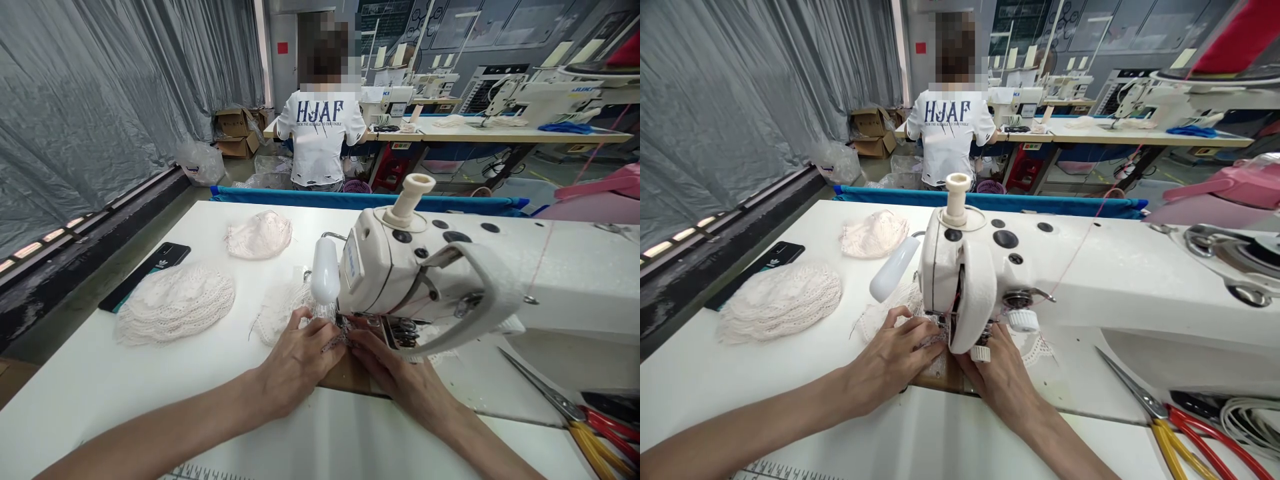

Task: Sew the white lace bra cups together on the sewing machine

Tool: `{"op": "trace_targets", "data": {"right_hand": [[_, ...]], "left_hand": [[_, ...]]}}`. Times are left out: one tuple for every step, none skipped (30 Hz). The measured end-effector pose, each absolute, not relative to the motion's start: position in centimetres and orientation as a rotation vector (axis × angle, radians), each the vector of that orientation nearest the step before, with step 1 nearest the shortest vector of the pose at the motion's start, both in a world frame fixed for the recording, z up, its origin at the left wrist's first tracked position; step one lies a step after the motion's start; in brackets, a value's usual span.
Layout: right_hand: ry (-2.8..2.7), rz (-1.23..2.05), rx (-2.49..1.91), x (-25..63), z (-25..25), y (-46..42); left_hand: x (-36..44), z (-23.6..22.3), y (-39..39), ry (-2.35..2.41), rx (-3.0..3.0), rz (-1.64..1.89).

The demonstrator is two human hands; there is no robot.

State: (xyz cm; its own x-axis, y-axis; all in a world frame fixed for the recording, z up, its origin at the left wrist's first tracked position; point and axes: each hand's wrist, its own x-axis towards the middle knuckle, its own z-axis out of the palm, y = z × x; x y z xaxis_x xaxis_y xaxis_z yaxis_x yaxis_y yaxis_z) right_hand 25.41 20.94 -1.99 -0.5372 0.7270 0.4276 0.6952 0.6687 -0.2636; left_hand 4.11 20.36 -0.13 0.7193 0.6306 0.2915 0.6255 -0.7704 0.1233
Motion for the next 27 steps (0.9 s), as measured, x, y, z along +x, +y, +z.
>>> {"op": "trace_targets", "data": {"right_hand": [[-2.375,0.082,-1.106,25.4,-2.03,20.96],[-2.377,0.078,-1.109,25.4,-2.07,20.97],[-2.381,0.072,-1.111,25.4,-2.11,20.99],[-2.385,0.065,-1.112,25.41,-2.15,21.0],[-2.388,0.057,-1.113,25.43,-2.2,21.02],[-2.392,0.051,-1.112,25.44,-2.26,21.03],[-2.394,0.051,-1.113,25.46,-2.31,21.05],[-2.395,0.056,-1.117,25.48,-2.37,21.06],[-2.394,0.066,-1.121,25.49,-2.42,21.06],[-2.392,0.078,-1.127,25.49,-2.45,21.06],[-2.388,0.094,-1.135,25.5,-2.48,21.05],[-2.383,0.11,-1.145,25.49,-2.48,21.02],[-2.377,0.125,-1.158,25.48,-2.46,20.99],[-2.373,0.139,-1.169,25.46,-2.41,20.95],[-2.374,0.154,-1.18,25.43,-2.34,20.91],[-2.374,0.169,-1.189,25.4,-2.25,20.87],[-2.376,0.183,-1.196,25.36,-2.15,20.83],[-2.378,0.195,-1.201,25.33,-2.04,20.8],[-2.377,0.204,-1.204,25.29,-1.93,20.78],[-2.376,0.207,-1.204,25.27,-1.83,20.77],[-2.371,0.206,-1.204,25.25,-1.76,20.76],[-2.366,0.204,-1.203,25.25,-1.71,20.76],[-2.362,0.207,-1.207,25.26,-1.7,20.76],[-2.356,0.208,-1.211,25.28,-1.72,20.76],[-2.349,0.208,-1.213,25.33,-1.77,20.77],[-2.344,0.205,-1.21,25.39,-1.84,20.77],[-2.341,0.201,-1.203,25.47,-1.93,20.77]], "left_hand": [[4.11,-0.14,20.37,1.06,2.894,0.504],[4.12,-0.13,20.38,1.062,2.892,0.507],[4.13,-0.09,20.39,1.062,2.892,0.509],[4.15,-0.03,20.39,1.062,2.893,0.511],[4.17,0.04,20.39,1.06,2.894,0.514],[4.19,0.08,20.39,1.06,2.895,0.516],[4.21,0.11,20.38,1.061,2.895,0.521],[4.23,0.1,20.38,1.062,2.895,0.528],[4.24,0.05,20.38,1.064,2.894,0.533],[4.25,-0.02,20.38,1.068,2.893,0.54],[4.26,-0.1,20.38,1.074,2.891,0.546],[4.27,-0.19,20.39,1.08,2.888,0.552],[4.28,-0.27,20.4,1.082,2.883,0.559],[4.3,-0.34,20.42,1.079,2.879,0.571],[4.31,-0.39,20.44,1.081,2.871,0.574],[4.31,-0.43,20.46,1.08,2.864,0.574],[4.31,-0.47,20.49,1.078,2.86,0.573],[4.3,-0.5,20.52,1.077,2.859,0.569],[4.28,-0.55,20.54,1.076,2.861,0.567],[4.26,-0.59,20.57,1.076,2.865,0.565],[4.23,-0.65,20.6,1.071,2.871,0.57],[4.22,-0.69,20.62,1.066,2.877,0.585],[4.21,-0.73,20.63,1.068,2.878,0.593],[4.22,-0.74,20.63,1.07,2.879,0.602],[4.25,-0.73,20.6,1.072,2.88,0.607],[4.3,-0.68,20.56,1.073,2.883,0.609],[4.36,-0.6,20.49,1.081,2.886,0.606]]}}
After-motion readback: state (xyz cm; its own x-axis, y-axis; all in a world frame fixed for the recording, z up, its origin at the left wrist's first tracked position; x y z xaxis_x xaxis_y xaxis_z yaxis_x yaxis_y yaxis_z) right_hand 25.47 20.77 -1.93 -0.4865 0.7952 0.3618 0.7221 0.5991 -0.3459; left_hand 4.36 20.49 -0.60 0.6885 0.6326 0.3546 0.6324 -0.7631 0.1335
